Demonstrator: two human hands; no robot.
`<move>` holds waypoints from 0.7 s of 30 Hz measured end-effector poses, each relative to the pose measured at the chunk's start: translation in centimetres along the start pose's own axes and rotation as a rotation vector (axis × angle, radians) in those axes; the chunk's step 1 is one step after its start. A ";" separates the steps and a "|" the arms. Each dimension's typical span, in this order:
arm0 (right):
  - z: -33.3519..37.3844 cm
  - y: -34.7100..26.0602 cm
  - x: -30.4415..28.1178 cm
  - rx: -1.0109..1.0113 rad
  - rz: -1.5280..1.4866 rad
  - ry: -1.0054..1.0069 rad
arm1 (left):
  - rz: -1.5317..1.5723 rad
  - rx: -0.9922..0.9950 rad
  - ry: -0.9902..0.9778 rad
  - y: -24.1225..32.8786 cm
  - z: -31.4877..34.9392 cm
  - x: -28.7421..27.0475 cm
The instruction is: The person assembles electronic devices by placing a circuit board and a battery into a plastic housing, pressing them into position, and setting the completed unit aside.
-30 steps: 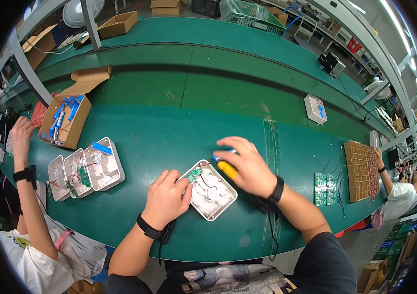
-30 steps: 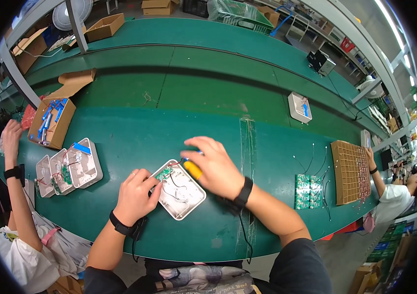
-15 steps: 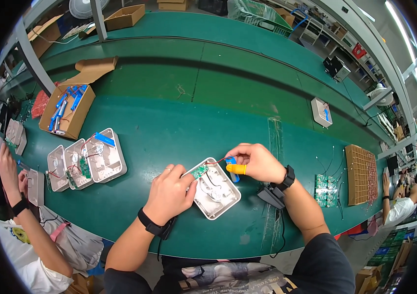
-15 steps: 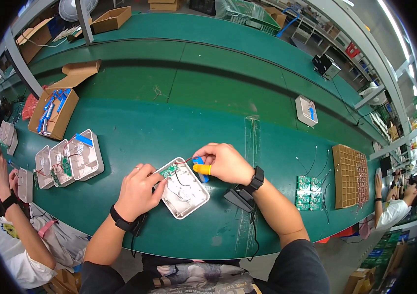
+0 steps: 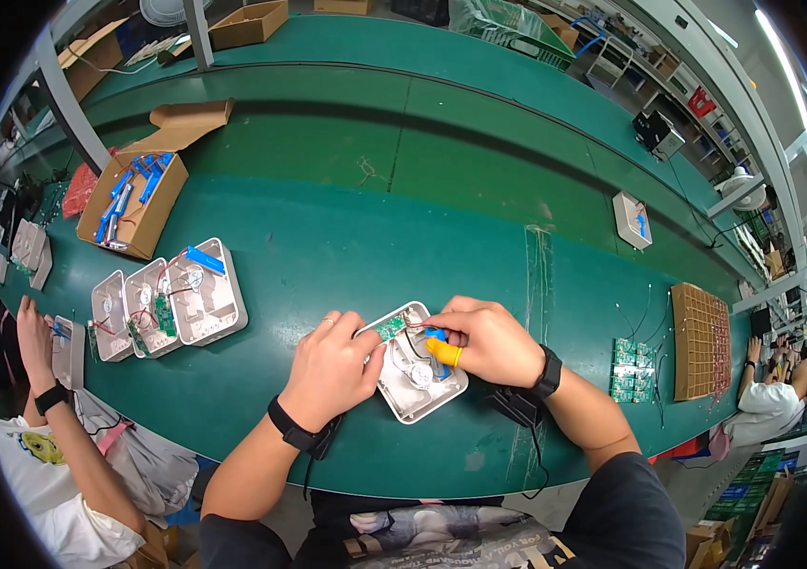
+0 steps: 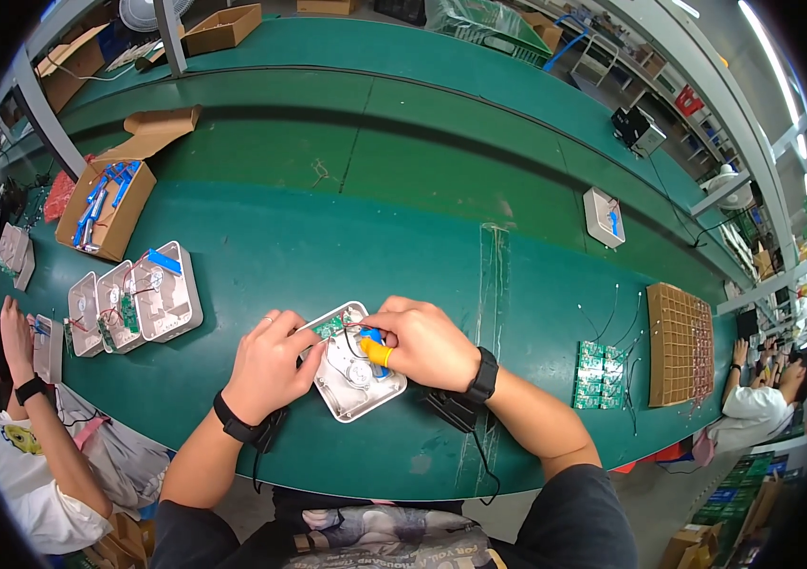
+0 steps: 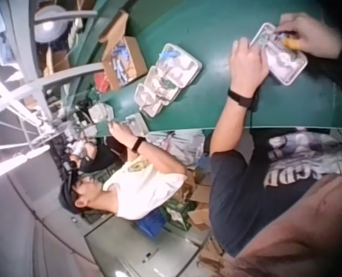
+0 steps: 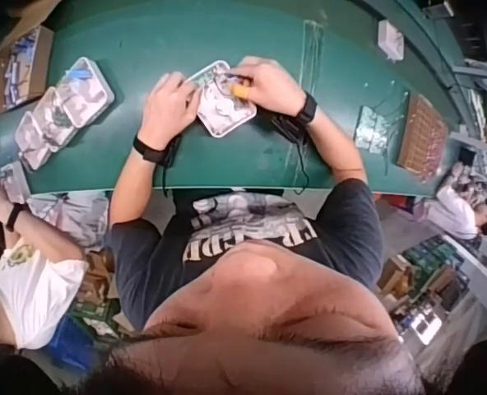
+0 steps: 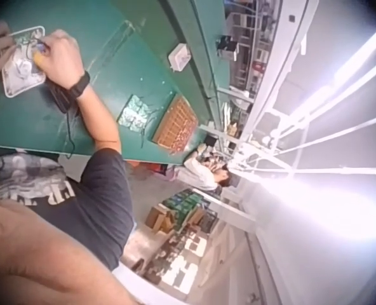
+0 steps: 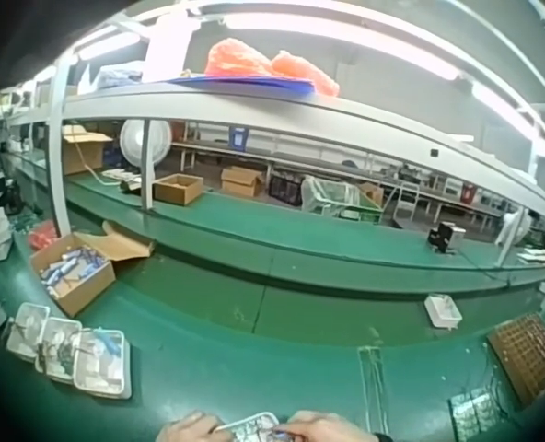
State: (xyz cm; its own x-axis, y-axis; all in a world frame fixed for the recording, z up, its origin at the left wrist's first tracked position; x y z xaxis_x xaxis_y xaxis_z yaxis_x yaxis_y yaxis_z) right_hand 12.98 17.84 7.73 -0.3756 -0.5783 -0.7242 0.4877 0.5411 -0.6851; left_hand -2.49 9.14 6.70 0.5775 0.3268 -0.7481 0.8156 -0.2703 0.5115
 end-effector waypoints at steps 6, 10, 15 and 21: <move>0.1 -0.5 0.1 -0.046 0.042 0.014 | 0.001 0.010 0.004 0.1 -0.1 -0.1; 0.0 -0.2 0.5 -0.057 0.066 0.036 | -0.006 0.007 0.006 0.1 -0.1 -0.1; 0.4 -1.5 1.4 -0.262 0.394 0.124 | -0.010 0.012 0.006 0.0 -0.1 -0.1; 0.7 -1.5 0.9 -0.282 0.355 0.117 | -0.032 -0.008 0.034 0.0 -0.2 -0.4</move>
State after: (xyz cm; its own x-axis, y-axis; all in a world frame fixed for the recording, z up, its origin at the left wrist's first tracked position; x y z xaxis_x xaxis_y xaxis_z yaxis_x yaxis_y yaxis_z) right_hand 12.43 16.11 8.11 -0.3187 -0.2633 -0.9106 0.3750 0.8473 -0.3762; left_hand -2.72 9.23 7.05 0.5521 0.3656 -0.7493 0.8337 -0.2518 0.4914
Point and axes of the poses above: each hand's wrist, its own z-axis away from the middle knuckle, its own x-axis out of the palm, y = z × x, the point moved 9 cm from there along -z, towards the middle knuckle, and after that the axes turned 1 degree about -x, right-handed, at the moved point
